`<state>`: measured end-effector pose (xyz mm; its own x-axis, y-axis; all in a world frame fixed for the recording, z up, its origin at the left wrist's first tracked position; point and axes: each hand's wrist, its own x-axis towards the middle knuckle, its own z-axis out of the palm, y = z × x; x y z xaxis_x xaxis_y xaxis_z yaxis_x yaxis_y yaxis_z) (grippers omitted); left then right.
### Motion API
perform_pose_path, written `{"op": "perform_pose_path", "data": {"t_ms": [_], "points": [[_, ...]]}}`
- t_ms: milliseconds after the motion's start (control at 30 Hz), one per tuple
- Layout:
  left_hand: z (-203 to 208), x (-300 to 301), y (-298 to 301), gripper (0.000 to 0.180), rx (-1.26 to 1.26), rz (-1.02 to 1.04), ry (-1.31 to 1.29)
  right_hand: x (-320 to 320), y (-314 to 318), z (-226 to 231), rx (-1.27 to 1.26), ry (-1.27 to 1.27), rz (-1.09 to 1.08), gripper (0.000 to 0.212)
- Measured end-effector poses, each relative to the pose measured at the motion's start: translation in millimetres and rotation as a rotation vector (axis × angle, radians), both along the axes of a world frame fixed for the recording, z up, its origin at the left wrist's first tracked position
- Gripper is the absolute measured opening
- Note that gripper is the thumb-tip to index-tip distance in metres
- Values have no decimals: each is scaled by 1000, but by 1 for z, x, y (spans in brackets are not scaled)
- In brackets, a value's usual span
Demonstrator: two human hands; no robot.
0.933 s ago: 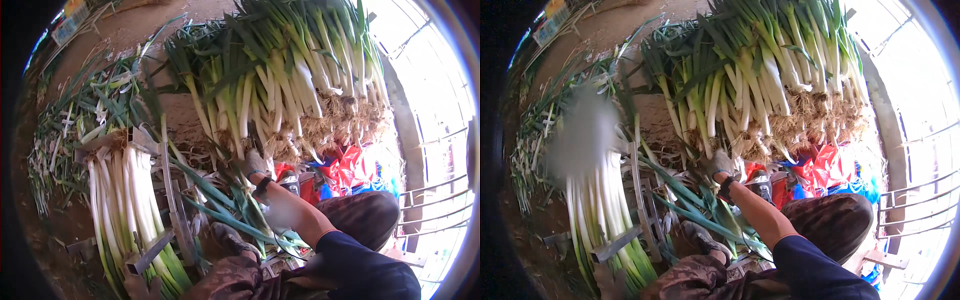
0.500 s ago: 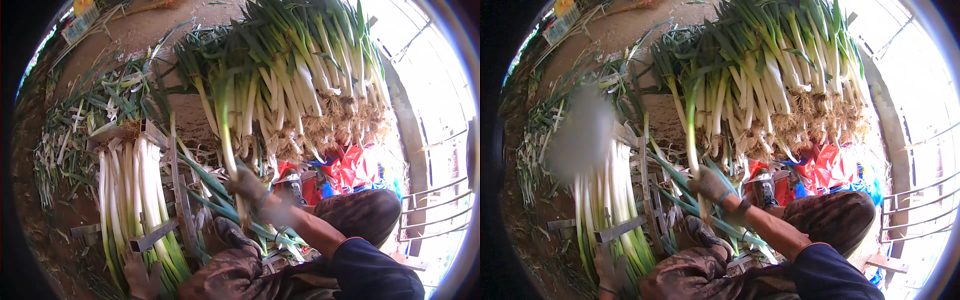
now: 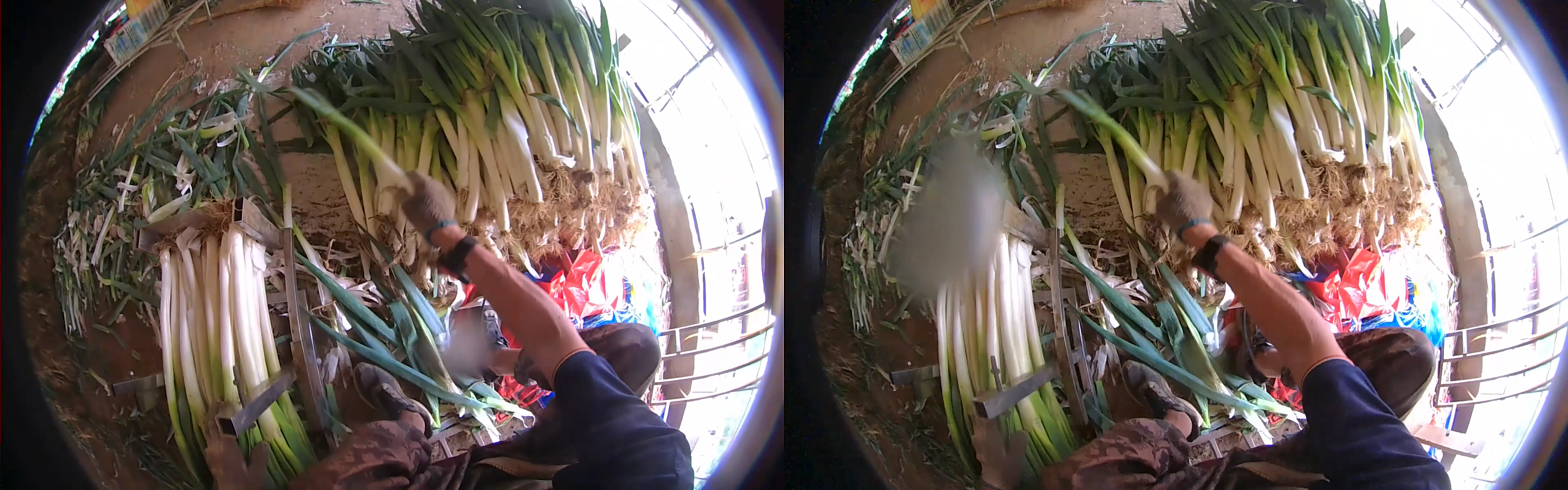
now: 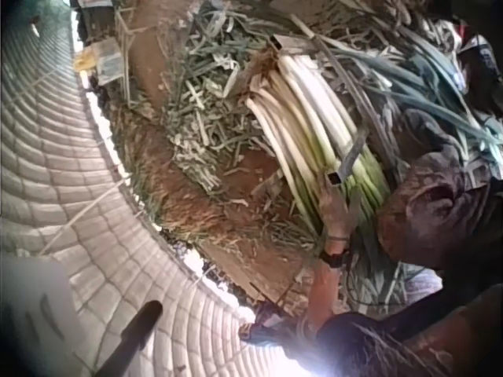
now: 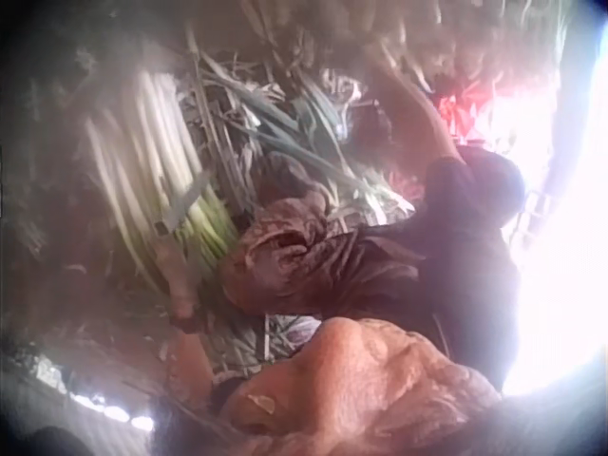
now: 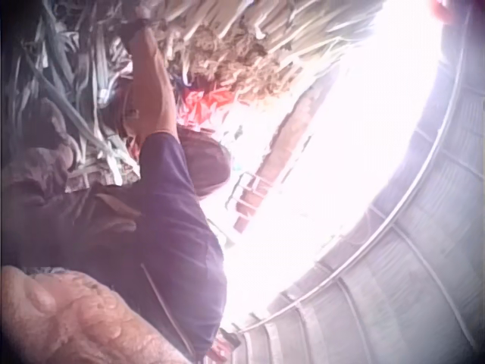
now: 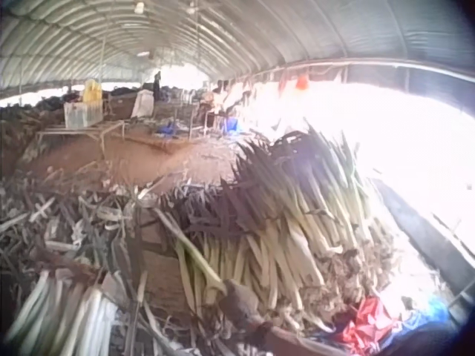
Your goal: Sort and arrange large leeks into a metal rack for processing.
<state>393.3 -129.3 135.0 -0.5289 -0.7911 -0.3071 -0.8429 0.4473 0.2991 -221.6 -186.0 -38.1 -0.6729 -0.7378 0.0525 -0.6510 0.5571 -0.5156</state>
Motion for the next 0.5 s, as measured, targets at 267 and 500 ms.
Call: {"op": "perform_pose_path", "data": {"t_ms": [267,500], "points": [[-44,-13,-35,66,-62,-202,105,-128,-13,-145,52,-515,-35,39],[-29,-1,-22,64,-29,40,113,-99,8,-112,144,-779,-26,34]]}}
